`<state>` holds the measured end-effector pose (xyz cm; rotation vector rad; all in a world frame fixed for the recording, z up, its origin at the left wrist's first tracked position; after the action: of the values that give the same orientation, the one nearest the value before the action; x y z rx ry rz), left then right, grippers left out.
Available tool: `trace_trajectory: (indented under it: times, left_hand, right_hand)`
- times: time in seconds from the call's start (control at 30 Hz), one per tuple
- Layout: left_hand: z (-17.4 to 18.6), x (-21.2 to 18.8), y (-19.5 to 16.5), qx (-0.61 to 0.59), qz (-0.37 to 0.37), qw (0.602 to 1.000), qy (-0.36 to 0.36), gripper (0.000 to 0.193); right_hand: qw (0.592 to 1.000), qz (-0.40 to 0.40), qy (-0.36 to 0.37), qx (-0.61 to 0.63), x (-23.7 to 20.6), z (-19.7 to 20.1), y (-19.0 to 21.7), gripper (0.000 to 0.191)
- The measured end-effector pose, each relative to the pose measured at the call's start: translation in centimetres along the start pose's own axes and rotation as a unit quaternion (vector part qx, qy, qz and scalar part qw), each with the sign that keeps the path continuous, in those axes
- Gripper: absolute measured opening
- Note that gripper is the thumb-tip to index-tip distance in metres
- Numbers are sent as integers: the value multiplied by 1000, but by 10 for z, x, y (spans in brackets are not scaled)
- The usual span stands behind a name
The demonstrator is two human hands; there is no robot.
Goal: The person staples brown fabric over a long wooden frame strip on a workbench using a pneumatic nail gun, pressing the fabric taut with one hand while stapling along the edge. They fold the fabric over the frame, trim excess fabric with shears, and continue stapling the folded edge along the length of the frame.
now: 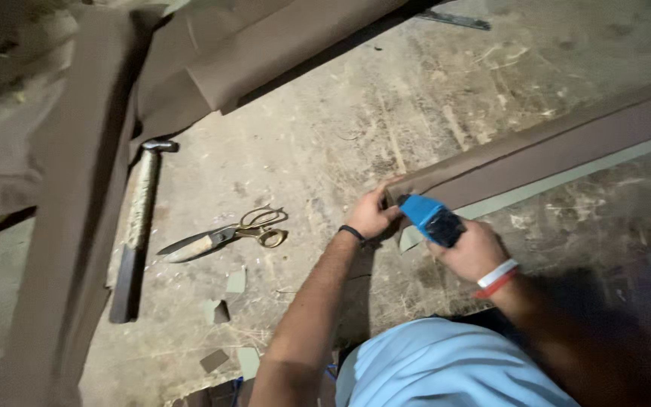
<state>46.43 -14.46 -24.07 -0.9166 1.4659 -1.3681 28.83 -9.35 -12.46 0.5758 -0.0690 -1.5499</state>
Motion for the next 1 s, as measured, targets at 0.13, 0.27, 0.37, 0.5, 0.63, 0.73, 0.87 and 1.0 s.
trace_trajectory:
  times: [0.13, 0.27, 0.37, 0.5, 0.63, 0.73, 0.87, 1.0]
  left_hand:
    - [3, -3, -4, -36, -21, 999, -22, 69]
    - [8, -4, 15, 11, 51, 996, -71, 63]
    - [7, -2, 26, 13, 34, 991, -126, 56]
    - [-3, 4, 55, -316, 23, 921, -226, 41]
    - [-11, -6, 79, -300, 126, 898, -295, 25]
    - [-10, -14, 69, -291, 152, 887, -326, 15]
    - [-42, -24, 78, -442, 286, 805, -274, 23]
    - [-69, -42, 106, -470, 354, 763, -267, 41]
  right_hand:
    - [997, -52, 45, -24, 2, 2, -50, 36]
    - [994, -86, 68, -12, 6, 26, -145, 46]
    - [975, -150, 88, -141, 13, 44, -243, 54]
    - [971, -62, -11, -233, 20, 57, -314, 94]
    - [970, -6, -89, -225, 16, 59, -325, 91]
    - [965, 40, -133, -225, 8, 75, -292, 86]
    - [953, 118, -245, -136, -14, 107, -204, 64]
    - [922, 308, -185, -144, -5, 86, -82, 75]
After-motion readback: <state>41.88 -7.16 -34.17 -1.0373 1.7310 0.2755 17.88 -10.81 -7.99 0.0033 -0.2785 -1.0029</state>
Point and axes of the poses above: each hand's wrist, its own x-axis towards the middle knuckle, its own z-axis out of the back of the hand, y = z × x, the point moved 9 cm from there along x, towards the middle knuckle, and after that the axes turned 10 degrees about -x, right-handed, at the moved point
